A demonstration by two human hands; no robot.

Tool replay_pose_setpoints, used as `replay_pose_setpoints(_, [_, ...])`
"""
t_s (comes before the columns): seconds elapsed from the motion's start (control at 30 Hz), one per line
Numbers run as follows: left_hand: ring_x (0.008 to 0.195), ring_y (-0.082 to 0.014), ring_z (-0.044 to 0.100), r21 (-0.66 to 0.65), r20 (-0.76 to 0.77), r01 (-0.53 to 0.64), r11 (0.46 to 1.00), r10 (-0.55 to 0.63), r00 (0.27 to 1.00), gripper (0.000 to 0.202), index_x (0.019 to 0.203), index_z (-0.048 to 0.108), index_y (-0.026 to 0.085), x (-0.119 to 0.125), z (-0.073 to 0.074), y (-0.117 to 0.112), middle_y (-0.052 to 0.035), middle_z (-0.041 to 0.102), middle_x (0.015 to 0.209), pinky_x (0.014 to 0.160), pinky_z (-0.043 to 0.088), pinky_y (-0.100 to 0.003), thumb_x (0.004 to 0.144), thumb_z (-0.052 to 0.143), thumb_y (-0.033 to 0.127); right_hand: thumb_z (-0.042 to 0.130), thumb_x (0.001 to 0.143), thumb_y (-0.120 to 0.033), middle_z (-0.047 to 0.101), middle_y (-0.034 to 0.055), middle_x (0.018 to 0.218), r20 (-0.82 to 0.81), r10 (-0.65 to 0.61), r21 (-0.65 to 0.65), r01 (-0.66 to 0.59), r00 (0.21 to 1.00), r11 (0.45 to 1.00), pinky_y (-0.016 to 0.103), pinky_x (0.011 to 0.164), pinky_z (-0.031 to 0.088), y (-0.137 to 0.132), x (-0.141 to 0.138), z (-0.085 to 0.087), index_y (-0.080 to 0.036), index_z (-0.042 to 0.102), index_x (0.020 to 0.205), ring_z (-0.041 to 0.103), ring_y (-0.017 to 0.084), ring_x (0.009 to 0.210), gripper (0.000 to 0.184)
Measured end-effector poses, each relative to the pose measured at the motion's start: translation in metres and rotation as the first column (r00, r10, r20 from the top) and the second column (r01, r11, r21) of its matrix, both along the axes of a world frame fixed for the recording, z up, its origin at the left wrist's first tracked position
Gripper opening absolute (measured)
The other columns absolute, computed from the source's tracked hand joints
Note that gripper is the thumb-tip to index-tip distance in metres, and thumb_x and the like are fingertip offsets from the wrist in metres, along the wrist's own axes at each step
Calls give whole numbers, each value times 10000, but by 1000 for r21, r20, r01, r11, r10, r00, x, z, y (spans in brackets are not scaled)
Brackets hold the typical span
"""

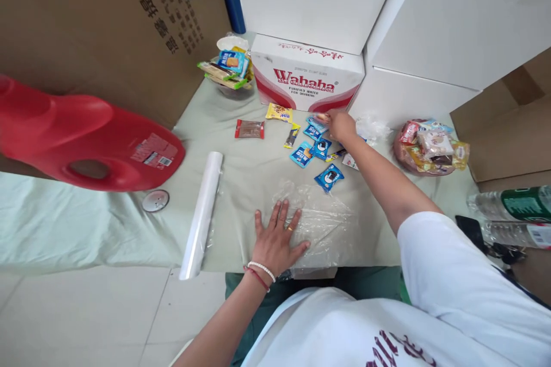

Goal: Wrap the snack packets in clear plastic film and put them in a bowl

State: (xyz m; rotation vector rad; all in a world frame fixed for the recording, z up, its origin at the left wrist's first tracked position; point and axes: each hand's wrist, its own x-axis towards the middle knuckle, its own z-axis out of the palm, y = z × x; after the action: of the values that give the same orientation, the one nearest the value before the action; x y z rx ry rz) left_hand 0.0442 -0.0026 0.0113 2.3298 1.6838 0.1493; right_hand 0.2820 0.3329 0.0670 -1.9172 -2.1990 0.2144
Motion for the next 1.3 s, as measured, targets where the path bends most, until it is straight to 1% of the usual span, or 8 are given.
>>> replay_pose_setpoints(0.3, [1632,-410,167,2,30,4,1000,-4,1000,943,1672,289,167,1,-5,0,-193,201,1742,1260,-66,-742,936,525,706,424,897,-126,697,34,821,-436,0,-188,-91,900,978,309,745,501,-111,42,18,-169,746,1034,613,181,705,353])
replay_pose_setpoints(0.63, [1635,-381,176,38,-15,9,999,-8,1000,970,1675,265,152,3,-7,0,-193,202,1744,1270,-54,-728,941,468,752,628,979,-368,666,256,1275,72,-38,-113,46,997,993,476,989,441,-78,-11,1,-109,679,1219,538,382,1228,357])
replay_pose_setpoints(0.77, [1638,-394,153,48,-25,10,999,-9,1000,1009,1681,229,135,2,-9,0,-194,209,1745,1268,-27,-743,931,470,765,389,1063,-290,677,251,1208,-1,-104,23,104,995,994,462,974,432,-87,7,16,-100,672,1194,573,347,1135,365])
replay_pose_setpoints(0.87, [1640,-395,141,54,-25,8,998,-7,1000,1048,1685,195,110,2,-11,0,-198,199,1746,1271,-7,-744,924,455,784,372,1078,-388,701,155,1087,-238,161,-49,-177,958,983,397,919,460,-113,27,36,-134,678,1142,604,279,1003,403])
replay_pose_setpoints(0.97, [1637,-389,159,59,-23,8,998,-6,1000,1070,1680,185,79,3,-12,0,-206,180,1746,1270,-11,-749,926,431,796,423,1067,-520,708,71,1010,-523,442,-317,-648,729,693,329,857,477,-155,30,45,-150,694,1131,616,213,917,463])
replay_pose_setpoints(1.07, [1630,-400,182,65,-30,2,998,0,1000,1078,1676,198,68,3,-10,0,-223,173,1744,1270,14,-751,921,435,799,483,1058,-508,721,60,1006,-603,526,-462,-800,600,383,304,834,483,-195,14,34,-157,715,1138,624,194,895,428])
replay_pose_setpoints(1.23, [1622,-429,192,96,-34,1,995,2,999,1113,1671,216,56,3,-10,-1,-242,161,1744,1270,69,-747,894,477,808,612,1017,-437,683,177,1215,-220,583,-298,-623,782,724,412,958,495,-241,-8,5,-143,697,1278,611,295,1101,402])
replay_pose_setpoints(1.3, [1618,-433,204,101,-34,-8,995,11,999,1131,1664,222,35,3,-12,-1,-258,161,1739,1270,67,-745,889,472,819,706,955,-513,661,187,1290,-177,607,-211,-633,774,745,465,1031,480,-257,-6,-2,-158,656,1375,578,323,1195,553])
